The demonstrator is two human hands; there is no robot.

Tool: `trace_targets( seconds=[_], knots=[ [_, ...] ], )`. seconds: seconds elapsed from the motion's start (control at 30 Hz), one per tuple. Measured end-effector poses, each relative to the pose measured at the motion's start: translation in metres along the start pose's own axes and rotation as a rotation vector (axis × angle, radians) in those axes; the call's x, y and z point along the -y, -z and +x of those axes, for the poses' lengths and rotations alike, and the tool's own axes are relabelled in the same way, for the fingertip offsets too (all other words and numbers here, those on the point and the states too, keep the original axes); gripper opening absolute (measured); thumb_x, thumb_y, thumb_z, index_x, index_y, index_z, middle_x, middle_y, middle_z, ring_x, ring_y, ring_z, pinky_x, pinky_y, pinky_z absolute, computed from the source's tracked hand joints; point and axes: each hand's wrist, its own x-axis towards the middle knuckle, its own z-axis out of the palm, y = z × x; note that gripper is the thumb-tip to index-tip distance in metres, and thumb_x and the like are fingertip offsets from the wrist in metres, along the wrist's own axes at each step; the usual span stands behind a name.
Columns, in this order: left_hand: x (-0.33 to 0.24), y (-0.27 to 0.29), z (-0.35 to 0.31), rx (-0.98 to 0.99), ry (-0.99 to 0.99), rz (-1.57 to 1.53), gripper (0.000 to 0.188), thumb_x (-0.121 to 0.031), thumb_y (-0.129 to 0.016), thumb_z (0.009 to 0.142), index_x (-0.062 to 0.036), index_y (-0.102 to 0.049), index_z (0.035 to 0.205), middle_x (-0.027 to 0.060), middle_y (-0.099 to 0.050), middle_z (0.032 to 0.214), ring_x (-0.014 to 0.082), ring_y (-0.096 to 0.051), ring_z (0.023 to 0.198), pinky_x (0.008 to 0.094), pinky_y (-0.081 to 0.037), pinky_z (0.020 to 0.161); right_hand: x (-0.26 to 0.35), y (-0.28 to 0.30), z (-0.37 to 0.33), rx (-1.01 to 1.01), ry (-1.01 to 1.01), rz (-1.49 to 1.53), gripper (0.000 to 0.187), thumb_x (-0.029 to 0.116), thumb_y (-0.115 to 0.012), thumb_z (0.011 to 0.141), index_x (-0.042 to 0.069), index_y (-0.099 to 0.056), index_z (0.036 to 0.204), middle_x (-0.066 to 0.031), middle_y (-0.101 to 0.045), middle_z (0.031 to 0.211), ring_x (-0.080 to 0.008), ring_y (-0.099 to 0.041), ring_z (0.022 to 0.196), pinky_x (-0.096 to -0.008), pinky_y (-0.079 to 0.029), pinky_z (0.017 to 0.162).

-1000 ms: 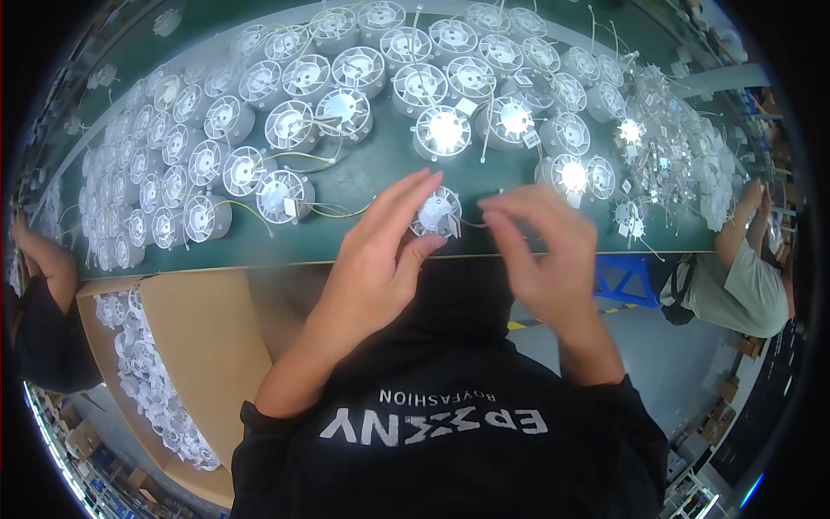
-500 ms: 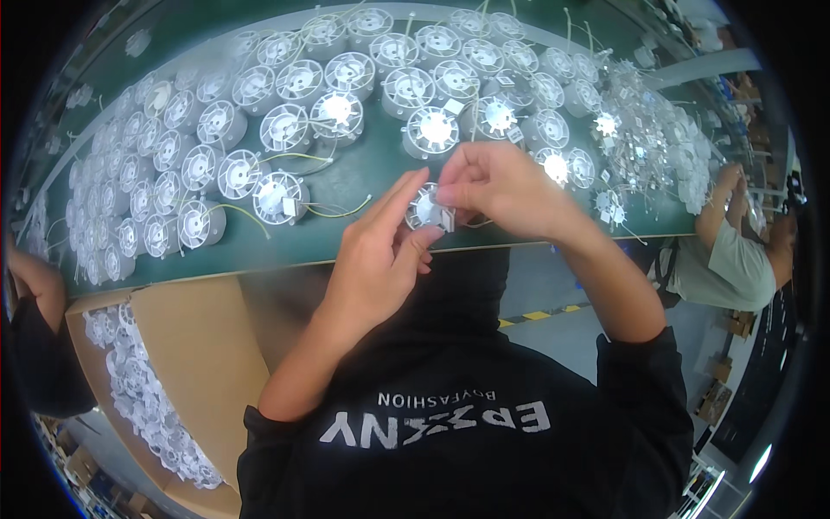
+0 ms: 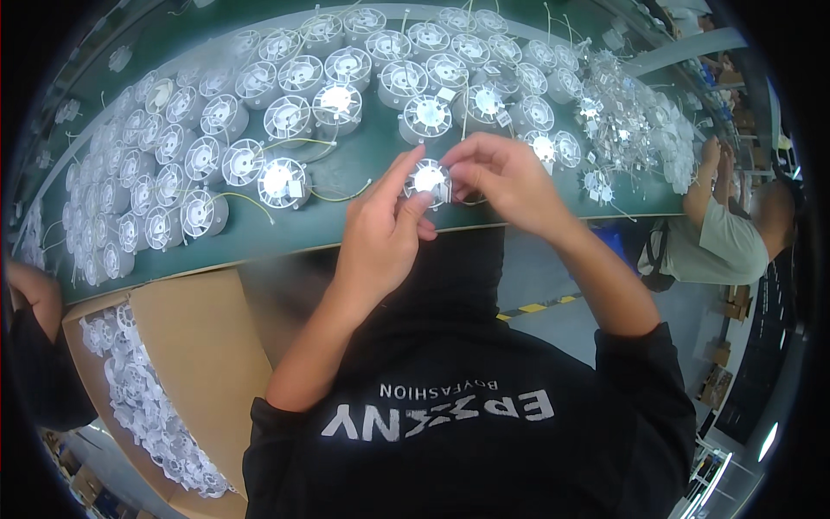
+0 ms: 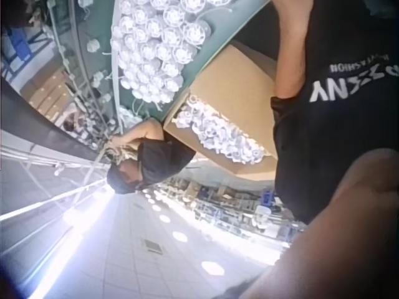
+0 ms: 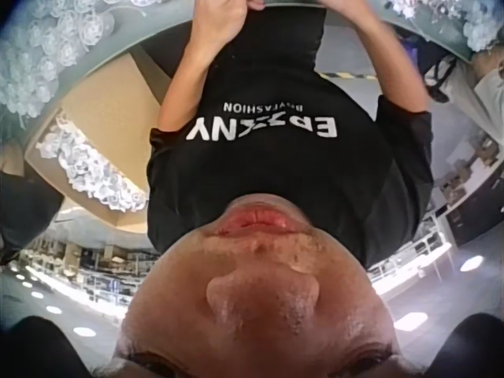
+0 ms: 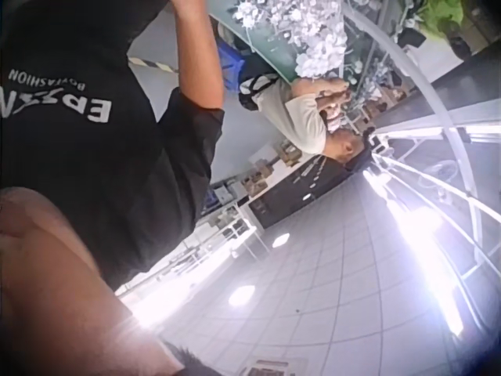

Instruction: Manually assembling and connecting strings of circular LED modules on a production workbench.

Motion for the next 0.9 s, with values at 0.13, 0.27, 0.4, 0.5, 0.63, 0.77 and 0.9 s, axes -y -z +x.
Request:
trace_targets(
  seconds=[0.13, 0.27, 0.4, 0.5, 0.63, 0.77, 0.9],
  knots=[
    [0.000, 0.001, 0.000, 0.024, -0.052, 0.089, 0.045, 0.000, -0.053, 0.097, 0.0010, -0.054, 0.142, 0.0139, -0.064, 0.120, 0.0164, -0.064, 0.067, 0.0276, -0.054, 0.065, -0.007, 0.003, 0.004, -0.029, 0.269, -0.247, 0.013, -0.005, -0.064, 0.086, 0.000, -0.067, 0.098, -0.0067, -0.065, 0.080, -0.0165, -0.061, 0.069, -0.0269, -0.051, 0.065],
    [-0.003, 0.001, -0.001, 0.041, -0.076, 0.159, 0.048, 0.000, -0.049, 0.098, -0.0032, -0.052, 0.145, 0.0112, -0.067, 0.087, 0.0153, -0.065, 0.068, 0.0256, -0.055, 0.066, -0.014, 0.004, 0.008, -0.078, 0.724, -0.618, 0.015, -0.008, -0.064, 0.082, 0.001, -0.067, 0.093, -0.0078, -0.065, 0.082, -0.0202, -0.059, 0.066, -0.0295, -0.049, 0.064],
    [-0.004, -0.002, -0.001, 0.022, -0.081, 0.137, 0.048, 0.000, -0.050, 0.096, -0.0039, -0.053, 0.144, 0.0108, -0.066, 0.086, 0.0148, -0.064, 0.067, 0.0260, -0.054, 0.065, -0.022, -0.004, 0.008, -0.195, 0.869, -0.641, 0.018, -0.009, -0.064, 0.078, 0.002, -0.065, 0.093, -0.0084, -0.064, 0.081, -0.0243, -0.058, 0.065, -0.0317, -0.047, 0.062],
    [-0.006, -0.002, -0.002, 0.013, -0.041, 0.127, 0.045, 0.001, -0.051, 0.096, -0.0028, -0.055, 0.141, 0.0119, -0.066, 0.104, 0.0153, -0.063, 0.067, 0.0270, -0.054, 0.065, -0.024, -0.003, 0.007, -0.175, 0.861, -0.646, 0.018, -0.008, -0.064, 0.078, 0.002, -0.065, 0.093, -0.0080, -0.064, 0.081, -0.0240, -0.059, 0.067, -0.0316, -0.048, 0.063],
    [-0.011, -0.003, -0.003, 0.009, 0.004, 0.135, 0.042, 0.002, -0.054, 0.095, -0.0017, -0.057, 0.137, 0.0131, -0.065, 0.121, 0.0157, -0.063, 0.067, 0.0277, -0.053, 0.065, -0.025, -0.001, 0.008, -0.166, 0.862, -0.656, 0.017, -0.008, -0.065, 0.079, 0.002, -0.065, 0.093, -0.0075, -0.065, 0.083, -0.0235, -0.060, 0.069, -0.0313, -0.049, 0.064],
    [-0.012, -0.001, -0.003, 0.015, 0.026, 0.192, 0.042, 0.003, -0.056, 0.093, -0.0017, -0.058, 0.135, 0.0132, -0.067, 0.116, 0.0156, -0.063, 0.067, 0.0272, -0.053, 0.065, -0.028, -0.003, 0.012, -0.194, 0.892, -0.663, 0.018, -0.008, -0.065, 0.079, 0.003, -0.065, 0.093, -0.0071, -0.067, 0.085, -0.0230, -0.062, 0.073, -0.0311, -0.050, 0.066],
    [-0.004, 0.002, 0.001, 0.008, 0.057, 0.073, 0.044, 0.005, -0.058, 0.091, -0.0011, -0.059, 0.135, 0.0132, -0.068, 0.111, 0.0158, -0.066, 0.068, 0.0263, -0.053, 0.065, -0.032, -0.001, 0.011, -0.189, 0.890, -0.663, 0.018, -0.008, -0.065, 0.079, 0.003, -0.066, 0.092, -0.0066, -0.068, 0.087, -0.0225, -0.064, 0.075, -0.0302, -0.051, 0.067]
  ],
)
